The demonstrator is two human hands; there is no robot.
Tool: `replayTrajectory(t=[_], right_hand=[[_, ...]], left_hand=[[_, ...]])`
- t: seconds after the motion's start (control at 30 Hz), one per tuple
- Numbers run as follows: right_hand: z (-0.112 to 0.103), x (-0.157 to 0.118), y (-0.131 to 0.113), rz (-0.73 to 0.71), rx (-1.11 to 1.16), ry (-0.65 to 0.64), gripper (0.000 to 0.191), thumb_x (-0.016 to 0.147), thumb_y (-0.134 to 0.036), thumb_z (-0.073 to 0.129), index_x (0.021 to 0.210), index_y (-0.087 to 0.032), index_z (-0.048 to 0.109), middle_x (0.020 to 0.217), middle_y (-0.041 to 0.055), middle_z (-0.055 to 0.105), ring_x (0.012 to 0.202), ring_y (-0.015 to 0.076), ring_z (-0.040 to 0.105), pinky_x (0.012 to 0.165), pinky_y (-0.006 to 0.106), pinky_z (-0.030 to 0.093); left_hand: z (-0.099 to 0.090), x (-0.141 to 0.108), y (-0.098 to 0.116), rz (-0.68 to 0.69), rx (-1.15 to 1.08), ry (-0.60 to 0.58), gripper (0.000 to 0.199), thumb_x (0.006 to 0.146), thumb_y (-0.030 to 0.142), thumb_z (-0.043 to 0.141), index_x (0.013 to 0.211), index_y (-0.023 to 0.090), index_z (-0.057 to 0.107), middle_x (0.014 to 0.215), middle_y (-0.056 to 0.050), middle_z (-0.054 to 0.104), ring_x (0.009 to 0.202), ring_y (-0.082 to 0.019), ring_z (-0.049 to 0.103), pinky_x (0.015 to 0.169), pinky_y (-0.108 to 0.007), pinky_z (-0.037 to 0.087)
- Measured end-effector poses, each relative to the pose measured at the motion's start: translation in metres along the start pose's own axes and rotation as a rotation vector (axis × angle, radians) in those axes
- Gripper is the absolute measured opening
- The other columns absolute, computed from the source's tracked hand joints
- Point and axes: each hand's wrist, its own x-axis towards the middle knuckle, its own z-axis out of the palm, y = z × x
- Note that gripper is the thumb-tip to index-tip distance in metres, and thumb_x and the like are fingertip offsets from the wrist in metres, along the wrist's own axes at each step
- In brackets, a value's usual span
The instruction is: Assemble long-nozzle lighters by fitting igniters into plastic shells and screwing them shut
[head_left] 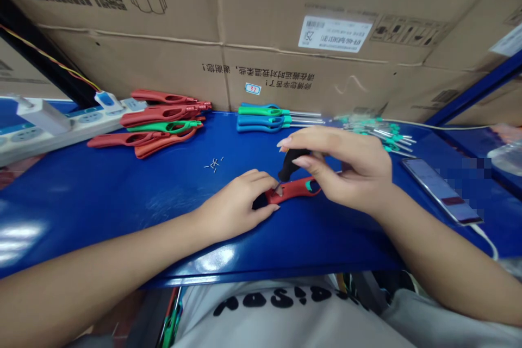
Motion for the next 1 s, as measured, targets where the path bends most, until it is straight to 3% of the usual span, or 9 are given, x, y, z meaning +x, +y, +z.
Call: replayTrajectory(t=[0.1,0.2,0.27,0.33,0.4,0.47,0.57,0.7,1.0], right_hand=[[-0.0026,0.0008,0.0020,-0.102,-0.120,-0.007,0.027,0.091,-0.016,0.068,0.117,-0.023,0.068,0.106,0.0035,0.077,0.096,0.0160,0.073,0.087,0.027,0.060],[-0.0040,0.0003,0.0023,-0.116,-0.170,-0.005,0.024,0.090,-0.025,0.072,0.113,-0.019,0.069,0.098,0.0061,0.076,0.085,0.0162,0.073,0.076,0.027,0.060],[-0.0038,-0.0013,0.0023,-0.096,-0.253,-0.005,0.027,0.091,-0.027,0.070,0.117,-0.018,0.069,0.100,0.0078,0.075,0.088,0.0185,0.073,0.075,0.029,0.060],[-0.0031,-0.0034,0.0024,-0.022,-0.245,-0.028,0.034,0.096,-0.022,0.060,0.130,-0.019,0.063,0.113,0.0090,0.074,0.092,0.0201,0.073,0.078,0.033,0.060],[-0.0026,-0.0051,0.0027,0.114,-0.079,-0.078,0.045,0.099,-0.018,0.048,0.143,-0.025,0.053,0.131,0.0070,0.067,0.086,0.0175,0.073,0.077,0.034,0.062],[-0.0028,-0.0056,0.0029,0.225,0.128,-0.122,0.047,0.100,-0.018,0.045,0.145,-0.031,0.051,0.138,0.0044,0.063,0.078,0.0144,0.072,0.069,0.032,0.063],[-0.0038,-0.0037,0.0020,0.239,0.230,-0.124,0.037,0.098,-0.020,0.053,0.131,-0.030,0.063,0.127,0.0039,0.069,0.089,0.0182,0.072,0.069,0.032,0.063],[-0.0037,-0.0001,-0.0013,0.130,0.100,-0.092,0.031,0.093,-0.019,0.062,0.122,-0.029,0.067,0.106,0.0030,0.075,0.093,0.0221,0.070,0.082,0.040,0.060],[0.0006,-0.0008,-0.0033,0.176,-0.058,0.004,0.023,0.092,-0.022,0.066,0.114,-0.025,0.068,0.103,0.0026,0.072,0.080,0.0170,0.066,0.068,0.032,0.054]], left_hand=[[0.0017,-0.0005,-0.0003,0.004,0.017,0.015,0.012,0.091,0.017,0.066,0.102,0.020,0.062,0.102,-0.004,0.067,0.099,-0.021,0.063,0.090,-0.036,0.051],[0.0029,-0.0011,-0.0008,0.006,0.033,0.030,0.011,0.091,0.017,0.066,0.100,0.019,0.061,0.101,-0.004,0.066,0.097,-0.020,0.062,0.088,-0.035,0.051],[0.0027,-0.0011,-0.0004,0.004,0.029,0.029,0.011,0.090,0.017,0.067,0.099,0.019,0.061,0.099,-0.003,0.066,0.096,-0.020,0.062,0.087,-0.034,0.051],[0.0019,-0.0008,0.0006,-0.011,0.024,0.022,0.012,0.090,0.018,0.068,0.100,0.019,0.061,0.098,-0.003,0.066,0.096,-0.020,0.061,0.087,-0.034,0.051],[0.0011,-0.0005,0.0019,-0.026,0.020,0.012,0.014,0.090,0.019,0.069,0.102,0.018,0.062,0.099,-0.003,0.067,0.097,-0.020,0.061,0.088,-0.034,0.050],[0.0009,-0.0005,0.0028,-0.028,0.014,0.012,0.014,0.090,0.019,0.069,0.102,0.019,0.062,0.100,-0.003,0.068,0.098,-0.020,0.062,0.089,-0.035,0.050],[0.0022,-0.0011,0.0034,-0.020,0.013,0.027,0.015,0.090,0.017,0.068,0.104,0.019,0.063,0.101,-0.003,0.068,0.099,-0.020,0.062,0.090,-0.035,0.050],[0.0045,-0.0019,0.0035,-0.023,0.032,0.035,0.012,0.091,0.017,0.067,0.101,0.019,0.062,0.101,-0.003,0.068,0.098,-0.021,0.062,0.089,-0.035,0.049],[0.0055,-0.0023,0.0075,-0.044,0.083,0.044,0.008,0.091,0.017,0.066,0.094,0.018,0.059,0.091,-0.001,0.064,0.089,-0.020,0.060,0.082,-0.033,0.047]])
